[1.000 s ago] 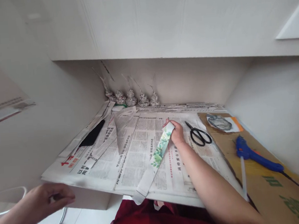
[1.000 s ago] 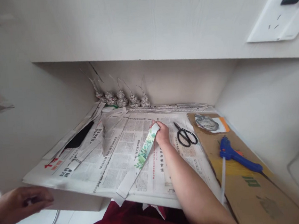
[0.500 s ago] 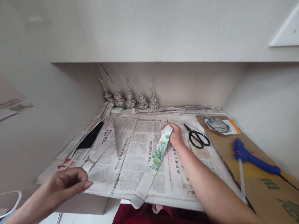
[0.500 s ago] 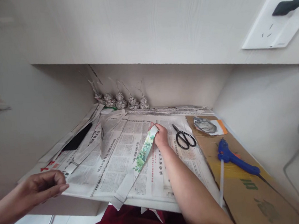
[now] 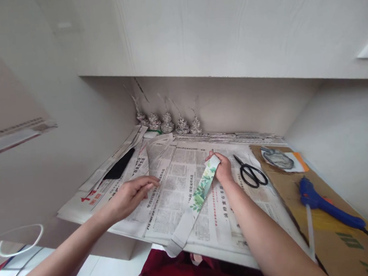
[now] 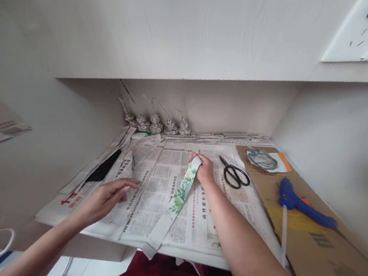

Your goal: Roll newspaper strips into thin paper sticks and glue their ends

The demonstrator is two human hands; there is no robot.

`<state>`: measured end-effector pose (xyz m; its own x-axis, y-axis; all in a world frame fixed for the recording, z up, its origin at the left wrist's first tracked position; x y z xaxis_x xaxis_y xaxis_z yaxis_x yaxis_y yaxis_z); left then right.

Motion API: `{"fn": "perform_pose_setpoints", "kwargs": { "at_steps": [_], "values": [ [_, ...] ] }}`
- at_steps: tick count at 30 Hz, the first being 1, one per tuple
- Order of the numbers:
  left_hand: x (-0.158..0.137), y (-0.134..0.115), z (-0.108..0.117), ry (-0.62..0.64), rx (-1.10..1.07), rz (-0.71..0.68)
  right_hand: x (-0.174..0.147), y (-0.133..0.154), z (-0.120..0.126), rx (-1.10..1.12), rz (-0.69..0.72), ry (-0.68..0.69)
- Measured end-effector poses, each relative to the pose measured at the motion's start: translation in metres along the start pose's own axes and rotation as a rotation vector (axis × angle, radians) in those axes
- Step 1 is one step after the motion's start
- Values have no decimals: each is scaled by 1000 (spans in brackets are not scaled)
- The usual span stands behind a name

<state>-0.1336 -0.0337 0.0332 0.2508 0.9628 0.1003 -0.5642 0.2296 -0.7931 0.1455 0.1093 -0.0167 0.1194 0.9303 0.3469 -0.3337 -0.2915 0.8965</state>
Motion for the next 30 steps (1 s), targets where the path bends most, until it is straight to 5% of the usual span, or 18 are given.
{"fn": "perform_pose_setpoints", "kwargs": {
  "at_steps": [3, 11, 16, 21, 30],
  "values": [
    [10, 8, 9, -19, 222, -12, 0, 1, 0, 6, -6, 7],
    [3, 23, 77, -355, 722, 263, 1, -1, 0, 0, 8, 6],
    [10, 6, 62, -405, 582, 243, 1, -1, -1, -10, 12, 12],
    [31, 6, 33, -302, 456, -87, 0, 2, 0, -27, 1, 12],
    [39, 68, 53, -228, 312, 196, 1, -1, -1, -12, 7, 19]
  ]
}}
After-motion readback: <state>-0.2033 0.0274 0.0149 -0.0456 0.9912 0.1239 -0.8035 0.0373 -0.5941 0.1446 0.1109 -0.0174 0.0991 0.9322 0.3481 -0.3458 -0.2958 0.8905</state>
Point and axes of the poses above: each hand's wrist, its own x-axis towards the middle knuckle, its own z-axis out of the back of the hand, y = z × x, the point moved 5 cm from there along x, towards the middle knuckle, and after that the axes turned 9 degrees about -x, right-handed, at the moved point
